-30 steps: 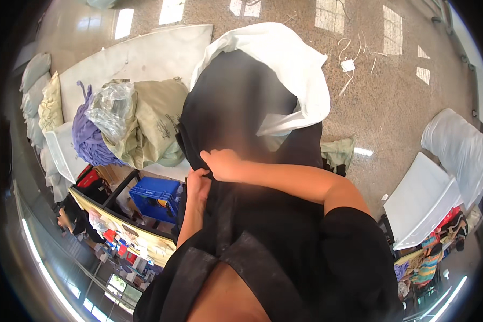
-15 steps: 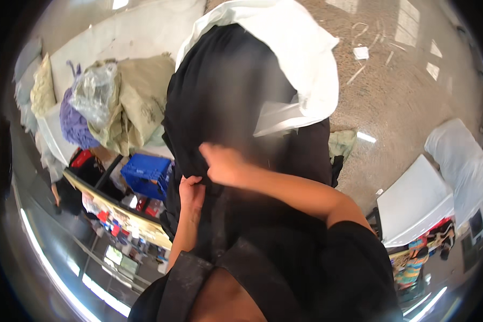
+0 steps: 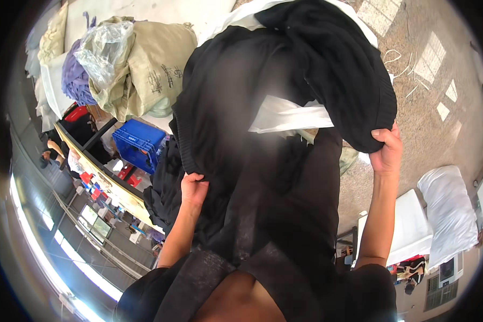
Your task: Sorting and moving black garments from a white sack into a pile.
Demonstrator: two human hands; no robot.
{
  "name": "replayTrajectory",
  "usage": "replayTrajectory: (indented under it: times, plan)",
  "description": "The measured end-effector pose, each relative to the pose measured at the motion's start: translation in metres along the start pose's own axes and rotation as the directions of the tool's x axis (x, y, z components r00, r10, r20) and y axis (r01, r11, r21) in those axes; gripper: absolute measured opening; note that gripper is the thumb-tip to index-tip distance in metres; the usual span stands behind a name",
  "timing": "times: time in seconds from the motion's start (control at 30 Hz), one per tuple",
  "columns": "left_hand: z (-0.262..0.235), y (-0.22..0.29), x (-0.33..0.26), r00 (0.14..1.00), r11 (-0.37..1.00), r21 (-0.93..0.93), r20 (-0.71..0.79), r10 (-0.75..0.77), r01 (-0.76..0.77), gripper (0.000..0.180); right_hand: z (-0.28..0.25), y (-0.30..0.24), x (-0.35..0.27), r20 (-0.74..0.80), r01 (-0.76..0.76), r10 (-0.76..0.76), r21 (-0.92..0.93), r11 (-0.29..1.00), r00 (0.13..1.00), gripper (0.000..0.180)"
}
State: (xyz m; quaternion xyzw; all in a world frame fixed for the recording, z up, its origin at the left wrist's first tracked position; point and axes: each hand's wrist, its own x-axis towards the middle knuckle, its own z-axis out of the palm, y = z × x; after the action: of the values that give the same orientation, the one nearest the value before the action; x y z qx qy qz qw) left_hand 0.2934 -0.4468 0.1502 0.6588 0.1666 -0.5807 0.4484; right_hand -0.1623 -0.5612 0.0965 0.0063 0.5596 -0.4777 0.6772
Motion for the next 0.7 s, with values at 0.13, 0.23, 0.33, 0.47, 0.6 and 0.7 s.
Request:
replayTrajectory:
  times: [0.13, 0.23, 0.33, 0.47, 0.6, 0.7]
  plan:
    - [-0.003, -0.001, 0.001, 1.0, 1.0, -0.017, -0.009, -0.025, 0.025, 0.065, 0.01, 0.024, 0.005, -0.057, 0.021, -0.023, -0.039, 0.999, 0.998, 0.059]
    - [-0.009, -0.001, 0.004, 0.999, 0.999, -0.019, 0.037, -0.03, 0.03, 0.066, 0.02, 0.037, 0.006, -0.036, -0.009, 0.006, -0.067, 0.998, 0.999, 0.06]
    - [-0.011, 0.0, 0.004, 0.999, 1.0, 0.027, 0.038, -0.013, 0.012, 0.066, 0.032, 0.041, 0.003, -0.041, -0.003, -0.002, -0.121, 0.993, 0.999, 0.061]
    - [-0.016, 0.0, 0.008, 0.997, 0.996, 0.082, 0.065, -0.028, 0.022, 0.066, 0.047, 0.04, 0.013, -0.04, -0.002, -0.006, -0.191, 0.982, 0.999, 0.058]
    - [-0.022, 0.0, 0.011, 0.993, 0.996, 0.086, 0.12, -0.016, 0.006, 0.066, 0.076, 0.045, 0.021, 0.008, 0.033, -0.032, -0.304, 0.952, 0.999, 0.055]
    - [-0.019, 0.001, 0.01, 0.995, 0.999, 0.032, 0.098, -0.029, 0.026, 0.069, 0.088, 0.061, 0.029, 0.025, 0.024, -0.016, -0.332, 0.943, 1.0, 0.051]
